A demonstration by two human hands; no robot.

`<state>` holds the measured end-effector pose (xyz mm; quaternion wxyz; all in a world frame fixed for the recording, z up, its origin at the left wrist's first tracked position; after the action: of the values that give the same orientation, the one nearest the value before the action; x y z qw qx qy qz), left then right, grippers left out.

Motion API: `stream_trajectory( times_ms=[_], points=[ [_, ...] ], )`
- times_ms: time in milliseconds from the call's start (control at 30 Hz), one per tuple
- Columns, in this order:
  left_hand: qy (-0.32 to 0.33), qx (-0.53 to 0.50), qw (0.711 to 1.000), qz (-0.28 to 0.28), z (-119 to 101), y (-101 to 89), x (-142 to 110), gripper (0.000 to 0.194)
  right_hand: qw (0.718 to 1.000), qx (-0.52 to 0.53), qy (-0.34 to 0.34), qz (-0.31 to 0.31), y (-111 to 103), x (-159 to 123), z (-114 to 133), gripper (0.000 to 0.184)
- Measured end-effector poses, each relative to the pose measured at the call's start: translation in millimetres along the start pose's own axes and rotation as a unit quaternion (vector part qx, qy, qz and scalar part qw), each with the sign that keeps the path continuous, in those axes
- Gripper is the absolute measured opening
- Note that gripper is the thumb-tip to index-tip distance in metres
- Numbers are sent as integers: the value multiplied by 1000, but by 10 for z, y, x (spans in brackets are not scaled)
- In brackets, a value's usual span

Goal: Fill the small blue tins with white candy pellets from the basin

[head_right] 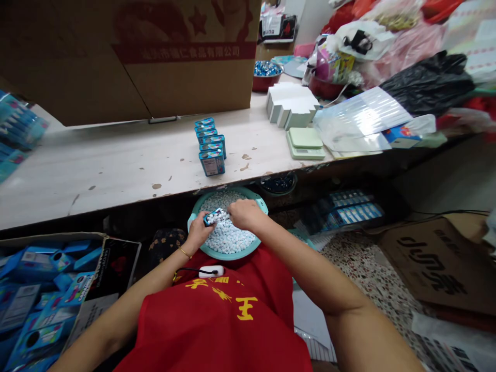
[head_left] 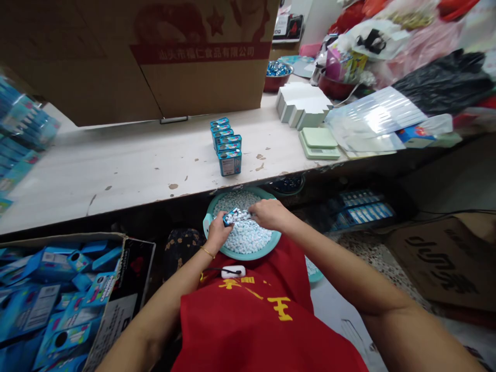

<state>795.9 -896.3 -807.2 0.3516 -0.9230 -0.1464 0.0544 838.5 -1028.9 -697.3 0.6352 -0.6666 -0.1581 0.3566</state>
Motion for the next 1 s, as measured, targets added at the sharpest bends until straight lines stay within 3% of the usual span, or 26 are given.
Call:
stream_trajectory(
  times_ms=[233, 500, 633, 733, 833, 933, 1000],
  points=[
    [-3, 2, 1000, 5, 35, -6, -2, 35, 998, -46, -27, -13, -163, -11, 302, 29],
    [32, -73, 997, 17, 11, 60, -9, 34, 1000, -12, -7, 0, 101, -69, 61, 28],
    [31, -95, 995, -2, 74, 15, -2, 35, 999, 26, 17, -18, 187, -237, -193, 28],
    [31, -122, 992, -14, 153, -66, -13, 37, 997, 60, 54, -16, 436, -342, -492, 30],
    [37, -139, 989, -19, 182, -137, -54, 38, 993, 57, 98, 25, 905, -282, -661, 30],
    [53, -145, 988, -25, 151, -187, -105, 38, 987, 90, 119, 60, 1370, -71, -532, 29],
    [63, -151, 986, -23, 129, -213, -134, 39, 983, 127, 116, 64, 1569, 84, -359, 30]
  ],
)
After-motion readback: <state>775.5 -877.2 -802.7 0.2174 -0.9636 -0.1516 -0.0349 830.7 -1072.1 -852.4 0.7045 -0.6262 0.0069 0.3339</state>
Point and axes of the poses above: each hand's wrist, its own x-axis towards the middle knuckle, its own y-axis out of the palm, z = x × y, the point moved 9 cm from there along x, towards the middle knuckle, and after that the axes turned 2 degrees about -z, right-handed, at the moved point
